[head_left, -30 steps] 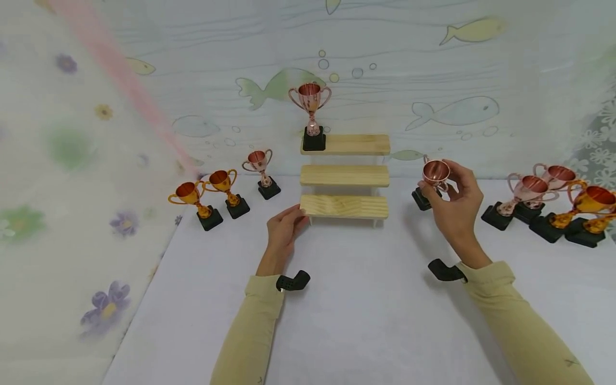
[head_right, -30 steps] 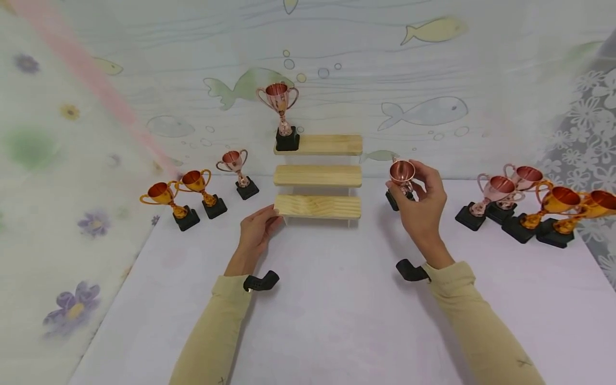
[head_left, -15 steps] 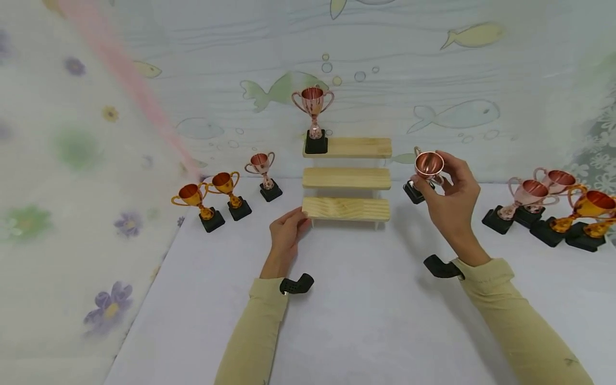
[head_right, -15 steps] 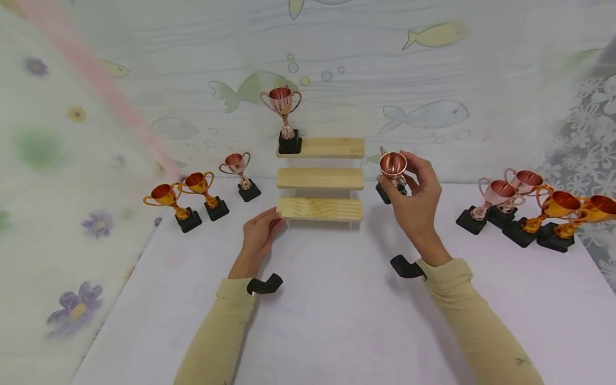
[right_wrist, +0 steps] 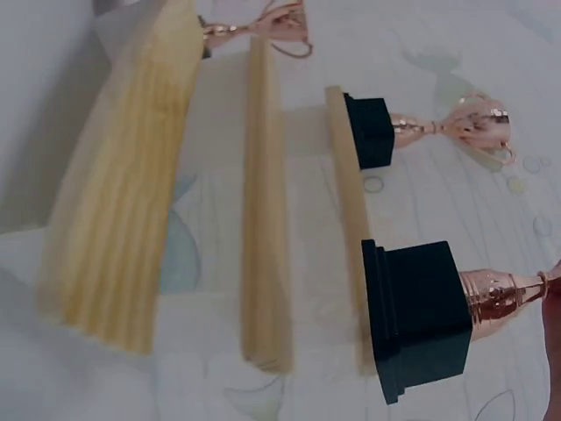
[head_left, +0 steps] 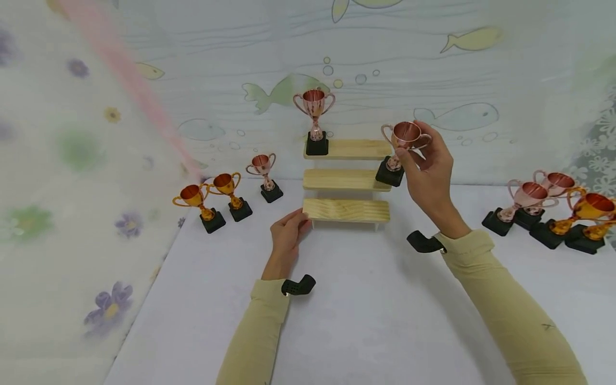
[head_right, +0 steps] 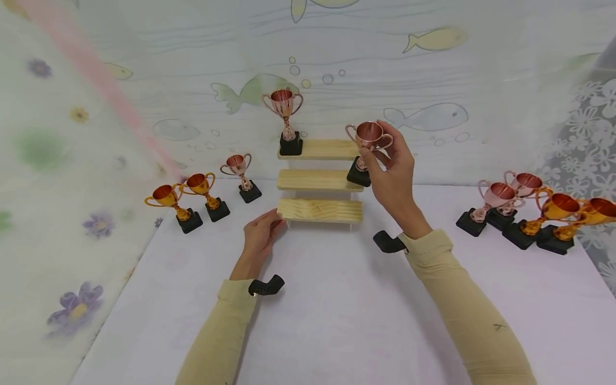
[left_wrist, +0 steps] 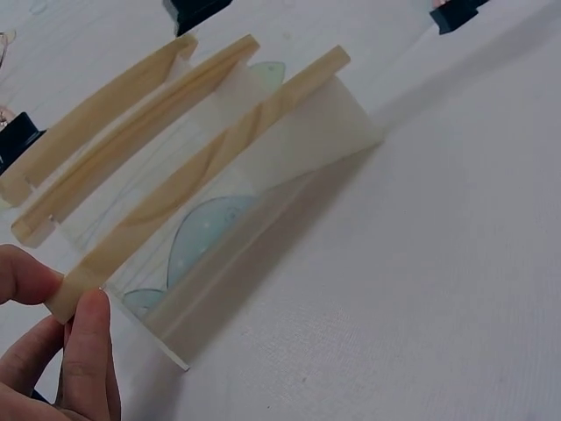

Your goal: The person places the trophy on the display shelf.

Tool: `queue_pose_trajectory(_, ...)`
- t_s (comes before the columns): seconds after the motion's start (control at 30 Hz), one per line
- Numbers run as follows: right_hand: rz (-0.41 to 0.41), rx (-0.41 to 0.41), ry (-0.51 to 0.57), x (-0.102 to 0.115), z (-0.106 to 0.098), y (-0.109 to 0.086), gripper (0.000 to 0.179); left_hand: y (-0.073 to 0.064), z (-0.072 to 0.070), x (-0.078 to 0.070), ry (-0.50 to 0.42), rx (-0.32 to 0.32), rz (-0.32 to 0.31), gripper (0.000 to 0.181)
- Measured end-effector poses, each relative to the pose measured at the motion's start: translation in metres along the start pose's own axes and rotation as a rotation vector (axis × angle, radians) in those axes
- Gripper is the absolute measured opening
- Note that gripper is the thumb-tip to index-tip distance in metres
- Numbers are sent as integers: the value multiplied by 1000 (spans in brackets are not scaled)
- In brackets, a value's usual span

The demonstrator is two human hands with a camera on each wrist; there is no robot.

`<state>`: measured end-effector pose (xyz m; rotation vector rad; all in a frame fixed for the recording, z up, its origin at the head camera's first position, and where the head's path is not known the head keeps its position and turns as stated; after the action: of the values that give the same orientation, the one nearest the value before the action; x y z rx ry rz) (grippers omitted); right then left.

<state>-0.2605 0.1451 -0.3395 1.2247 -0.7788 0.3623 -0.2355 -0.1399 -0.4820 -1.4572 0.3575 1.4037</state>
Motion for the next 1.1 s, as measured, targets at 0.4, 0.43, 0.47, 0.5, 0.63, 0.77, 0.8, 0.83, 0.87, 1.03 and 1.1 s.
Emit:
queue_pose_trajectory(0.4,35,125,118,-13,46,43,44,1,-2,1,-2,-8,-6,34)
queue_pose_trajectory(0.43,31,131,116,-14,48,45,44,1,-2,1,-7,-5,-2,34)
queue_pose_trajectory(0.47,30,138,120,-15,51,48,44,2,-1,2,-11,-1,0,34)
queue_pose_trajectory(0.5,33,146,126,-16,53,50,43,2,-1,2,-17,4,1,34)
queue_pose_trajectory(0.63,38,181,150,-22,61,57,41,3,-1,4,-25,12,0,34)
queue_pose_trajectory(0.77,56,215,145,-26,67,61,41,3,-1,4,-20,9,10,33)
queue_pose_trajectory(0.8,61,224,144,-27,68,62,41,3,-1,4,-19,10,14,33)
queue_pose_trajectory(0.83,64,234,140,-29,69,63,41,3,0,4,-21,10,20,33)
queue_pose_trajectory(0.87,68,244,137,-30,71,64,42,3,0,4,-24,11,23,33)
queue_pose_trajectory(1.03,116,289,110,-32,78,66,43,5,0,4,-31,10,30,32)
queue_pose_trajectory(1.1,149,300,109,-33,81,66,44,6,-1,5,-31,8,29,32)
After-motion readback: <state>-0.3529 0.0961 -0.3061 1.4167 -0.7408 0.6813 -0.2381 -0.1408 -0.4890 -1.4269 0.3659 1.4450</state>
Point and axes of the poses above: each hand's wrist, its own y-axis towards the middle knuckle, its own z-axis out of the palm, x = y × z, the point moved 3 cm from there along y, towards the middle knuckle, and after that the axes turned 12 degrees about -x, right-handed, at the moved point
